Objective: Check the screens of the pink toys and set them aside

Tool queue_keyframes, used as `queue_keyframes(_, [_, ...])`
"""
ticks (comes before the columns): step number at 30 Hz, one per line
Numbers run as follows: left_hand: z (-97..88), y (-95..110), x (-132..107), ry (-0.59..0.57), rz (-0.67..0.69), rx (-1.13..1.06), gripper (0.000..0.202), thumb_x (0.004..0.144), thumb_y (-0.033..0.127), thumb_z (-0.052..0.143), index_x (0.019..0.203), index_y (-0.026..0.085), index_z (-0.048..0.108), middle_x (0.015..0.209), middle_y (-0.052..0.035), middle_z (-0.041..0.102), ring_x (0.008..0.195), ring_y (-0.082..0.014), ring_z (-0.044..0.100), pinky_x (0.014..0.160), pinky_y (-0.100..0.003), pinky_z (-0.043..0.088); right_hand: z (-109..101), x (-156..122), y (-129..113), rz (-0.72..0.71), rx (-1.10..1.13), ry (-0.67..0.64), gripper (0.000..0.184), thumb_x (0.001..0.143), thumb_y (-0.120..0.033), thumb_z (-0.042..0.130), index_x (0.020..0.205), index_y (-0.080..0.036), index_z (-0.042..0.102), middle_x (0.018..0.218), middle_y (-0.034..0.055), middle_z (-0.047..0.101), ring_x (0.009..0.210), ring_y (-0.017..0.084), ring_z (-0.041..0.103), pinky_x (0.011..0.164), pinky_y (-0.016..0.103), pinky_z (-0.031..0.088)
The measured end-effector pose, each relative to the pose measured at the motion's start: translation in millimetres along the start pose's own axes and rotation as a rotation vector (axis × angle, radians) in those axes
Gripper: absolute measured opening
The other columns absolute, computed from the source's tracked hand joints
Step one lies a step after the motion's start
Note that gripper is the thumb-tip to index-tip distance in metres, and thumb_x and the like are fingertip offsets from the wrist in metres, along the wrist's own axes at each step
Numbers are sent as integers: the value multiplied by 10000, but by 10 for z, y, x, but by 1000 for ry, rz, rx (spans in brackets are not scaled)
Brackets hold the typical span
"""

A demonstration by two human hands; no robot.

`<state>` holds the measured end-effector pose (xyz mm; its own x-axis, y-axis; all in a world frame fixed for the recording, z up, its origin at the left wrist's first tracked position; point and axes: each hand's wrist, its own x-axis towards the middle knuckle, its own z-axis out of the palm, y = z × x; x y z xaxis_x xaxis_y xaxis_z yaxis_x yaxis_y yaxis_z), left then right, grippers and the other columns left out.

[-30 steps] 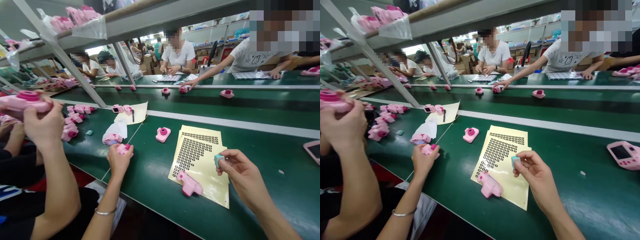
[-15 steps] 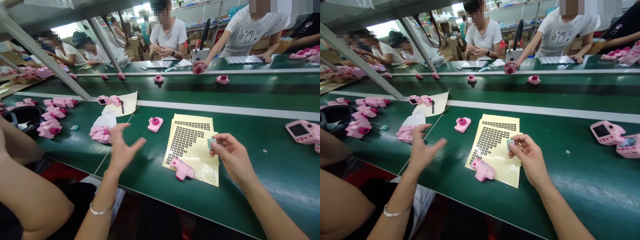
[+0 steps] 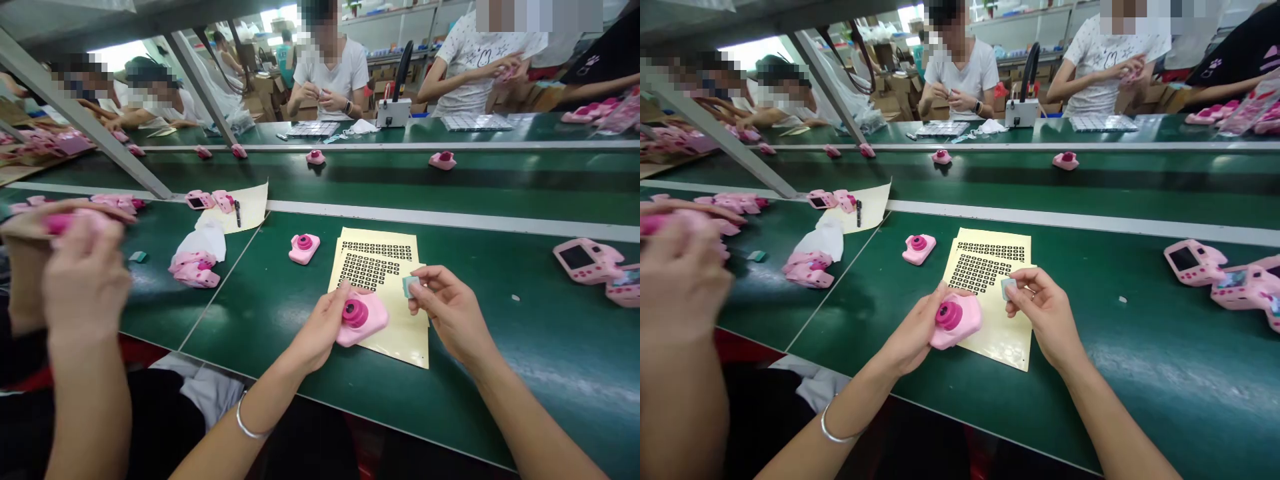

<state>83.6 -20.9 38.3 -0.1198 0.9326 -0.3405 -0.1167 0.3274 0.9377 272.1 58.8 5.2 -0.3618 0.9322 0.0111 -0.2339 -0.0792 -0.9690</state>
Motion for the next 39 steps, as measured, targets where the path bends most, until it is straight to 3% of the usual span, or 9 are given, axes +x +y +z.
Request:
queue_keyframes(3, [58,32,30,54,-57,-20,758,822,756,382,1065,118,712,778,-74,670,603,-99,550,583,-213,418,52,-32,-38,21,31,-48,300,793,-355,739,999,-185,604,823,10,567,620,77,575,557,210,507])
queue_keyframes(7, [67,38,70,2,-159,-64,865,764,842,320,1127,152,697,974,-100,703,565,-107,571,443,-196,331,78,-62,-74,48,57,-83,306,793,-357,741,1008,-187,605,836,9,568,609,68,573,545,194,503])
queue_keyframes(13, [141,83,110,53,-131,-123,907,775,837,295,1048,80,713,1003,-143,704,812,-179,657,687,-250,487,88,-100,-72,95,86,-175,306,800,-357,733,1025,-200,598,850,6,573,600,61,567,584,203,516])
queue_keyframes(16, [152,119,83,2,-89,-85,836,808,785,342,1123,90,684,1049,-145,695,909,-207,663,762,-285,501,78,-112,-50,143,133,-230,305,793,-356,742,1010,-203,592,817,0,570,597,52,538,559,173,476])
queue_keyframes(19, [114,156,-17,-138,5,72,715,750,591,666,1312,159,569,1229,-117,638,1094,-221,625,947,-327,496,55,-106,-24,190,182,-221,317,780,-360,755,1005,-213,587,774,-12,548,598,41,497,525,134,408])
queue_keyframes(22, [92,159,-143,-225,131,283,931,634,396,829,1451,243,408,1409,-99,511,1257,-260,540,1100,-408,435,49,-88,-1,224,238,-208,317,783,-355,753,1014,-232,575,764,-23,526,599,38,471,519,124,367])
queue_keyframes(26, [167,93,-220,-19,442,534,809,701,234,759,1431,315,421,1435,-50,479,1322,-263,482,1154,-449,404,98,-78,14,214,327,-207,302,799,-354,732,1020,-247,556,869,-9,542,704,64,509,643,161,439])
queue_keyframes(32, [233,-35,-151,152,958,767,680,747,9,578,1370,246,442,1350,-52,547,1279,-190,524,1095,-359,485,156,-87,4,200,379,-163,347,772,-374,746,1008,-243,528,854,-5,526,716,82,495,672,188,452])
queue_keyframes(39, [147,-145,-60,219,1092,657,623,732,24,676,1260,278,463,1365,-30,532,1281,-147,525,1051,-288,506,166,-126,-29,92,380,-240,293,800,-365,726,973,-237,528,862,-1,556,714,80,516,685,196,458])
